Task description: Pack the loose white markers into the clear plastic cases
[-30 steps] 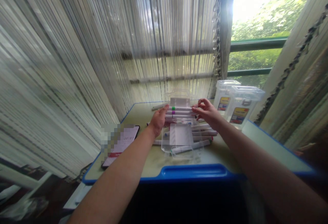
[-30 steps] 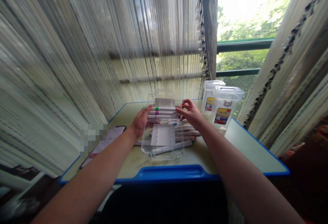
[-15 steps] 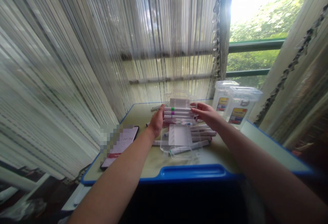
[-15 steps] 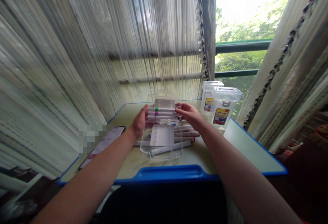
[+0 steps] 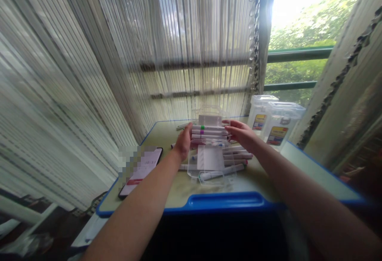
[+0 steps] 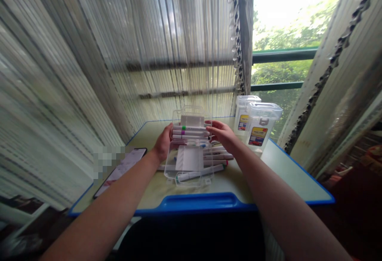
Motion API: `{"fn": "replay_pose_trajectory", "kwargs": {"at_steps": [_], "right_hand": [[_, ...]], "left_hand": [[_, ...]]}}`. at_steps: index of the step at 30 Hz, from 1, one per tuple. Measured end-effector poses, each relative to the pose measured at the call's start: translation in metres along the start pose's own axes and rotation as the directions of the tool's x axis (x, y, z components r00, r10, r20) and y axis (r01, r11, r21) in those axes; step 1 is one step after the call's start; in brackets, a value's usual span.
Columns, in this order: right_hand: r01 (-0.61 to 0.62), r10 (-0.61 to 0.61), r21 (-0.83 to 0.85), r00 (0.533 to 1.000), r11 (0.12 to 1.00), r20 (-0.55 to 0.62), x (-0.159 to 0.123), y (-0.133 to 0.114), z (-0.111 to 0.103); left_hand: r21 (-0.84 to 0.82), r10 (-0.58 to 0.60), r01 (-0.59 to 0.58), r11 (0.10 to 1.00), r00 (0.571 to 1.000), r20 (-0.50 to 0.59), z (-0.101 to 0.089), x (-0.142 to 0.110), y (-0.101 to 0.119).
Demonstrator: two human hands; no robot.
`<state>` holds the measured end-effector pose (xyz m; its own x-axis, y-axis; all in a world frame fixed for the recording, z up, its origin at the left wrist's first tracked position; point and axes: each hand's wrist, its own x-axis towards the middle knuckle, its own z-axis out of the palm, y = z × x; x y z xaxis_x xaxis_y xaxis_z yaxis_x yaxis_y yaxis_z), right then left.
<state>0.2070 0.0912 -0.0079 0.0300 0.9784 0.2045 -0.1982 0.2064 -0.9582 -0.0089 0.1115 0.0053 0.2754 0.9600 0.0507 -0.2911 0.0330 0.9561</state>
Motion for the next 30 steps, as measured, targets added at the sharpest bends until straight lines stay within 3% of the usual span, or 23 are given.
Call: {"fn": "replay_pose_trajectory", "kwargs": {"at_steps": [4, 12, 30], "right_hand": [[-0.013, 0.012, 0.043, 1.000, 0.999, 0.015, -0.0004, -0.0022, -0.0005], [0.029, -0.028, -0.032, 0.999, 0.999, 0.016, 0.0010, 0.0015, -0.0031], [0.019, -0.019, -0.033, 1.000, 0.999, 0.000, 0.0008, 0.0021, -0.0019]], "left_hand": [[0.039, 0.029, -0.029, 0.999, 1.000, -0.006, -0.0022, 0.0015, -0.0029], [0.171, 0.055, -0.044, 0.984, 0.997, -0.063, -0.0015, 0.0024, -0.0058], [0.139, 0.075, -0.066, 0.988, 0.996, -0.058, -0.0033, 0.0004, -0.0019]]}}
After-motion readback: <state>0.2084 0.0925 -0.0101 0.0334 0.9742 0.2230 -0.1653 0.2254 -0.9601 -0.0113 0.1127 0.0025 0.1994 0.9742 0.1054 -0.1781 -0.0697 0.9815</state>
